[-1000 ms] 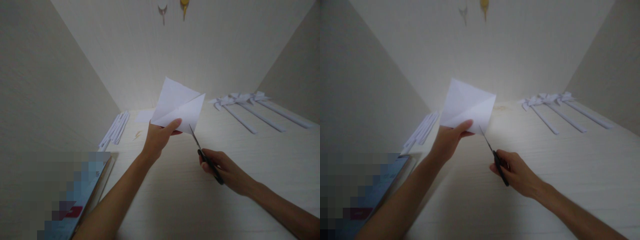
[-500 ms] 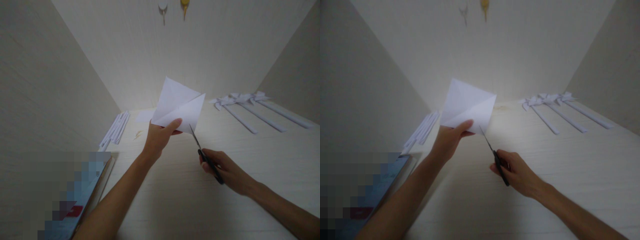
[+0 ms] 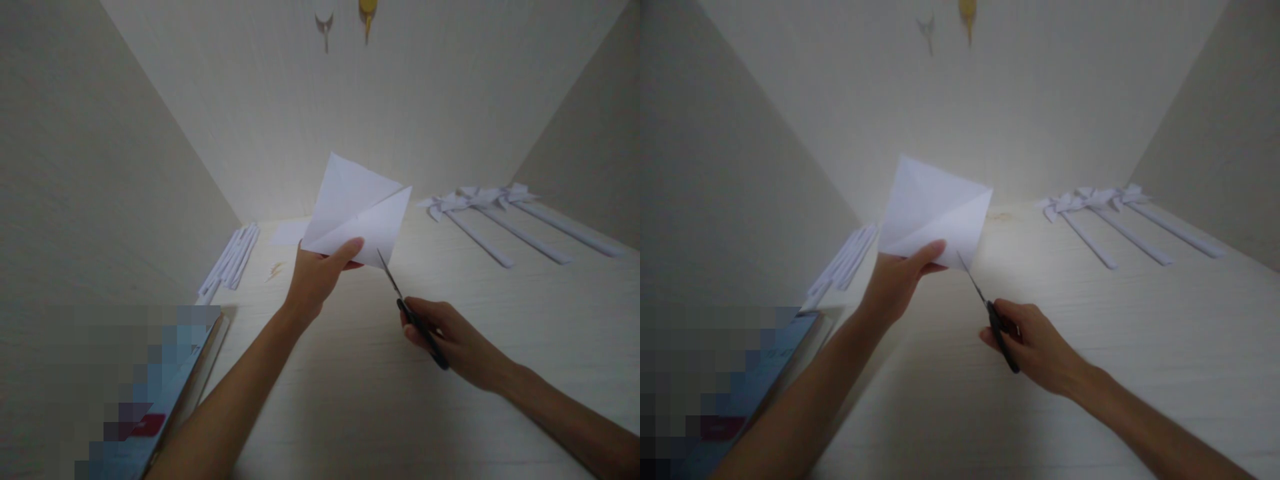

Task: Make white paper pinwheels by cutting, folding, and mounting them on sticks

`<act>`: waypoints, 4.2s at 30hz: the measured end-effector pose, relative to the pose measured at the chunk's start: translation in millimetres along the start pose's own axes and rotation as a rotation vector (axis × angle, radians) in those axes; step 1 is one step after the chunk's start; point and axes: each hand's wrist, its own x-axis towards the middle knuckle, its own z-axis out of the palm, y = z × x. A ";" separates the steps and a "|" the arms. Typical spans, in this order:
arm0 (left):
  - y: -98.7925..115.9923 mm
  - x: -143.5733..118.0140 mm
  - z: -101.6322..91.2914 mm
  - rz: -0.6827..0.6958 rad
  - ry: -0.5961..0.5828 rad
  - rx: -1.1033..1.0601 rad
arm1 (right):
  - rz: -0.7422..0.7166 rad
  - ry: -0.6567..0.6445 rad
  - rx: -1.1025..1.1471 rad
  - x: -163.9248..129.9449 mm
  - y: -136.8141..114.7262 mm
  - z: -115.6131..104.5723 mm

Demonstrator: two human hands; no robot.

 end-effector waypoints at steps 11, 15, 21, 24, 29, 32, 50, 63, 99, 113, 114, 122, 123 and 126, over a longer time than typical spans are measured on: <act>1.0 -0.4 -0.4 0.006 0.009 -0.019 | 0.001 0.020 0.004 -0.9 0.7 0.7; 0.5 0.3 -1.0 0.005 0.005 -0.002 | 0.006 0.016 -0.005 -1.4 1.2 0.3; 0.5 -0.5 -0.9 0.013 -0.009 -0.015 | 0.015 0.014 -0.012 -1.7 -0.1 0.1; 1.1 -1.1 -0.4 0.010 -0.004 -0.017 | 0.009 0.017 -0.026 -1.8 0.0 -0.4; 1.8 -0.7 -0.4 0.010 -0.003 -0.003 | 0.010 0.017 -0.048 -2.5 0.5 -1.2; 1.4 -0.1 -0.8 0.011 -0.009 -0.005 | 0.010 0.026 -0.067 -2.5 0.8 -1.1; 1.1 -0.2 -0.6 0.022 -0.006 -0.028 | 0.002 0.061 -0.106 -2.3 0.9 -1.0; 0.8 -0.2 -1.4 0.031 -0.013 -0.015 | -0.015 0.071 -0.109 -2.4 1.5 -1.1; 0.6 0.3 -1.2 0.013 -0.011 -0.011 | -0.034 0.084 -0.163 -2.9 -1.1 -3.1; 1.4 -0.4 -0.3 0.004 0.000 -0.016 | -0.039 0.085 -0.153 -2.6 0.7 -1.9; 1.6 -0.6 0.0 0.003 0.002 -0.017 | -0.037 0.086 -0.152 -2.7 1.2 -1.7; 1.0 -2.3 1.2 -0.024 -0.011 -0.017 | -0.031 0.078 -0.130 -2.8 0.5 -1.7; 0.5 -2.4 1.2 -0.025 -0.019 -0.019 | -0.028 0.082 -0.127 -2.7 0.1 -1.7; -0.4 -3.0 1.5 -0.027 -0.035 -0.021 | -0.025 0.093 -0.127 -2.4 -0.7 -1.6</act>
